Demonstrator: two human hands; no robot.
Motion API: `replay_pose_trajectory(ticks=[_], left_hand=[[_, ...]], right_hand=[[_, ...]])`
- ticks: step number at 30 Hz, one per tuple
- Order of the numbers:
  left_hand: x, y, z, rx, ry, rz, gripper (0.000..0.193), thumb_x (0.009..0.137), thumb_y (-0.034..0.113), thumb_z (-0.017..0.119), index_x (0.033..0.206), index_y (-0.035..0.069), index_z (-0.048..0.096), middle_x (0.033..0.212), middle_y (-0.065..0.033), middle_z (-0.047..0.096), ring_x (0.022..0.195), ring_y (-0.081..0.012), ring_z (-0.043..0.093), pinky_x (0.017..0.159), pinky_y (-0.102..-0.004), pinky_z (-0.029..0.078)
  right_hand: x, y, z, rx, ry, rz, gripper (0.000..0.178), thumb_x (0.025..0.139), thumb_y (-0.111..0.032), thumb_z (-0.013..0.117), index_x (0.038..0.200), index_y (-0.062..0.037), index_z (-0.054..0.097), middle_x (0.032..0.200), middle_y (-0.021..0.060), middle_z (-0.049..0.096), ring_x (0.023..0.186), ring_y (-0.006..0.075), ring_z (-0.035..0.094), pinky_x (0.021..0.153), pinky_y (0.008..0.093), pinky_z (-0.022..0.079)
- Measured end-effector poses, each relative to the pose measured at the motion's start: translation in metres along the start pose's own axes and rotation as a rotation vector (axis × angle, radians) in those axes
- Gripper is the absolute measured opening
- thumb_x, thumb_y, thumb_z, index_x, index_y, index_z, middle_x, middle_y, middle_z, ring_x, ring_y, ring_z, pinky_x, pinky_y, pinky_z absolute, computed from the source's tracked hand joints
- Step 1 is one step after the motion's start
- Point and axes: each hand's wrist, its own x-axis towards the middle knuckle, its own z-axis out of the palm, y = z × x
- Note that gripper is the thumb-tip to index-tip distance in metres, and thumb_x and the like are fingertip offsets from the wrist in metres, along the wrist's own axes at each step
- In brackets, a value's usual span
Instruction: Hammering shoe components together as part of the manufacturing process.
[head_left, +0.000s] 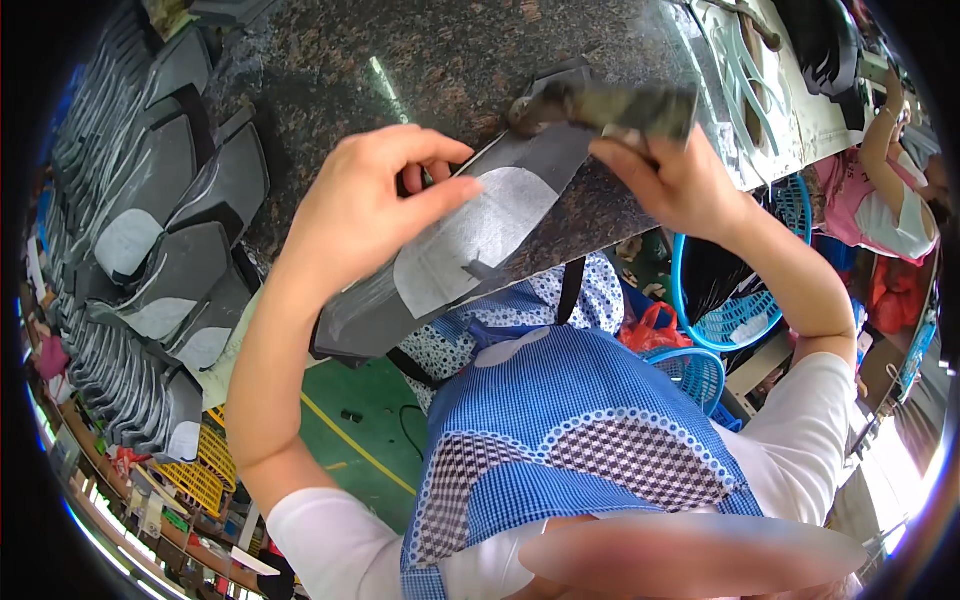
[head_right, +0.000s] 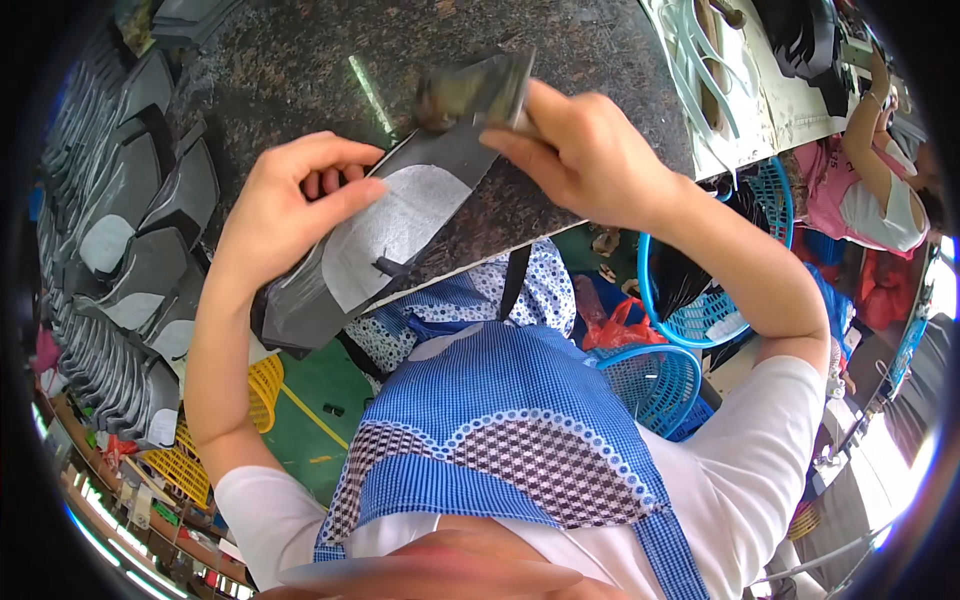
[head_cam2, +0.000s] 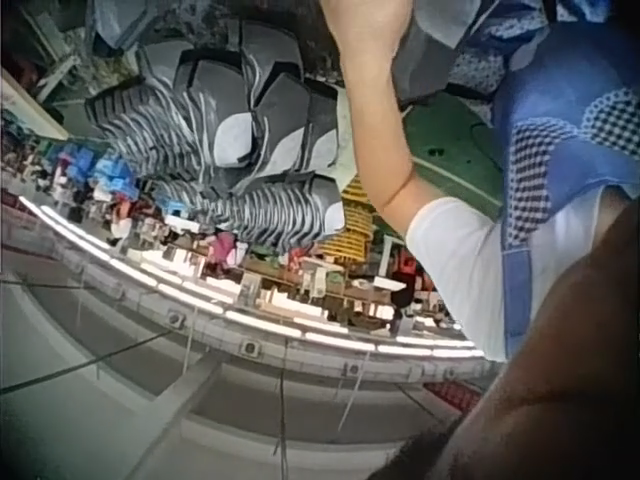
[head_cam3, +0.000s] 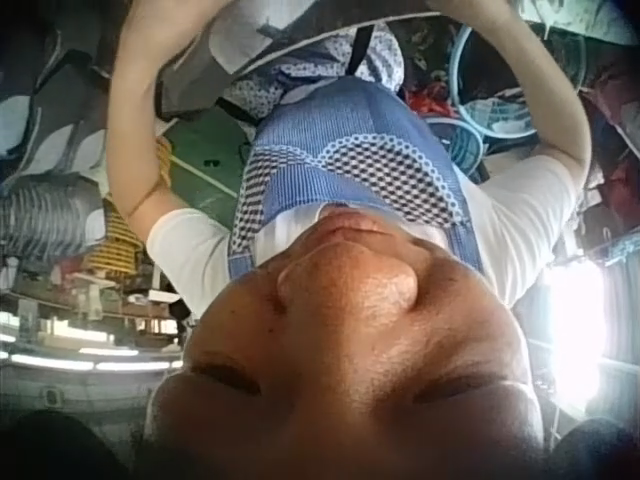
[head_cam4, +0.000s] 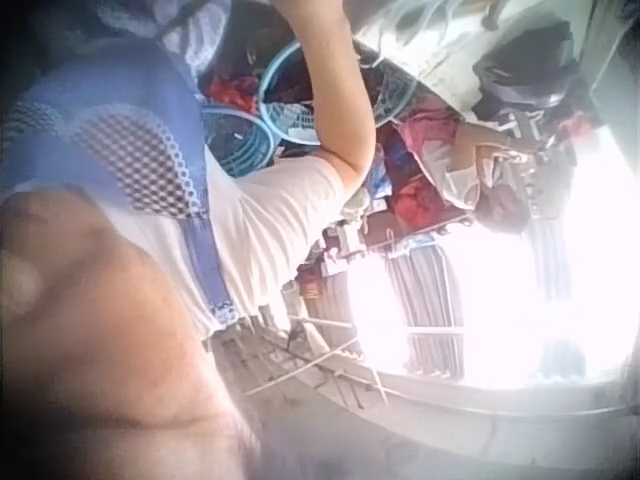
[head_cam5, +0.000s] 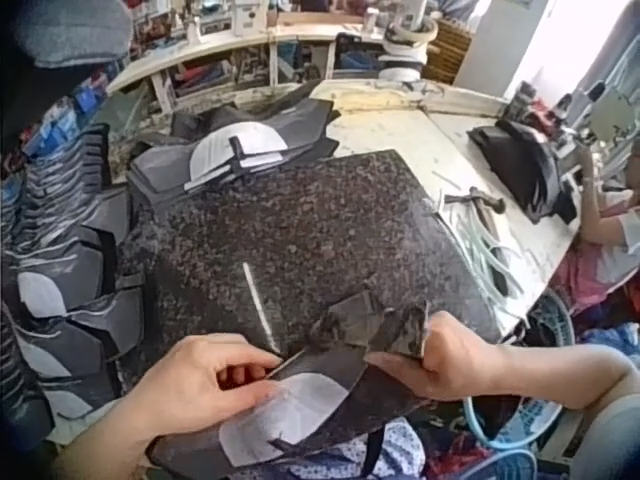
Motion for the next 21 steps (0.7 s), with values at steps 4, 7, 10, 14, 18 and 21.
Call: replay_pose_trajectory(ticks=[4, 7, 10, 14, 18, 21], left_hand=[[-0.014, -0.007, 0.024, 0.318, 0.267, 0.329, 0.025, 0.079, 0.008, 0.076, 0.102, 0.001, 0.071, 0.086, -0.0067, 0.061, 0.076, -0.0181, 0.06, 0.066, -0.0318, 0.049], [-0.024, 0.006, 0.043, 0.612, 0.335, 0.37, 0.02, 0.078, 0.004, 0.069, 0.098, 0.001, 0.069, 0.087, -0.0078, 0.059, 0.08, -0.0231, 0.062, 0.066, -0.0337, 0.054], [-0.024, 0.004, 0.045, 0.672, 0.332, 0.421, 0.027, 0.077, 0.005, 0.074, 0.104, 0.001, 0.07, 0.09, -0.0085, 0.061, 0.077, -0.0265, 0.062, 0.067, -0.0366, 0.052], [-0.02, -0.013, 0.026, 0.325, 0.241, 0.379, 0.028, 0.073, 0.008, 0.079, 0.099, 0.0, 0.07, 0.087, -0.0079, 0.06, 0.074, -0.024, 0.059, 0.064, -0.0349, 0.05], [-0.027, -0.013, 0.012, -0.072, 0.056, 0.121, 0.019, 0.076, 0.006, 0.077, 0.094, 0.002, 0.072, 0.085, -0.0098, 0.062, 0.079, -0.0248, 0.061, 0.068, -0.0336, 0.049], [-0.034, -0.011, 0.033, 0.264, 0.337, 0.356, 0.019, 0.078, 0.005, 0.072, 0.097, 0.003, 0.07, 0.088, -0.0069, 0.061, 0.083, -0.0231, 0.062, 0.068, -0.0363, 0.053]], right_hand=[[0.018, -0.017, -0.006, 0.194, 0.01, 0.168, 0.017, 0.096, -0.014, 0.064, 0.103, 0.0009, 0.06, 0.067, 0.011, 0.059, 0.054, 0.0212, 0.054, 0.051, 0.0327, 0.042], [0.008, -0.01, 0.001, 0.029, -0.113, -0.13, 0.02, 0.094, -0.013, 0.066, 0.11, -0.004, 0.059, 0.061, 0.0148, 0.052, 0.051, 0.0287, 0.054, 0.05, 0.036, 0.043], [0.023, -0.022, -0.014, 0.076, -0.236, 0.022, 0.021, 0.093, -0.013, 0.066, 0.111, -0.0044, 0.058, 0.059, 0.0156, 0.052, 0.051, 0.0313, 0.056, 0.049, 0.0374, 0.043], [0.012, -0.021, 0.001, 0.071, -0.173, -0.053, 0.023, 0.092, -0.011, 0.066, 0.111, -0.0039, 0.056, 0.06, 0.0163, 0.053, 0.053, 0.0345, 0.059, 0.048, 0.0405, 0.043], [0.009, -0.008, 0.01, 0.035, -0.074, -0.171, 0.021, 0.092, -0.011, 0.067, 0.108, -0.0019, 0.057, 0.061, 0.0167, 0.055, 0.054, 0.0352, 0.058, 0.048, 0.0414, 0.044], [0.015, -0.023, 0.006, 0.132, -0.045, 0.125, 0.018, 0.092, -0.011, 0.066, 0.104, -0.0004, 0.059, 0.062, 0.0168, 0.056, 0.054, 0.0354, 0.059, 0.049, 0.0429, 0.044]])
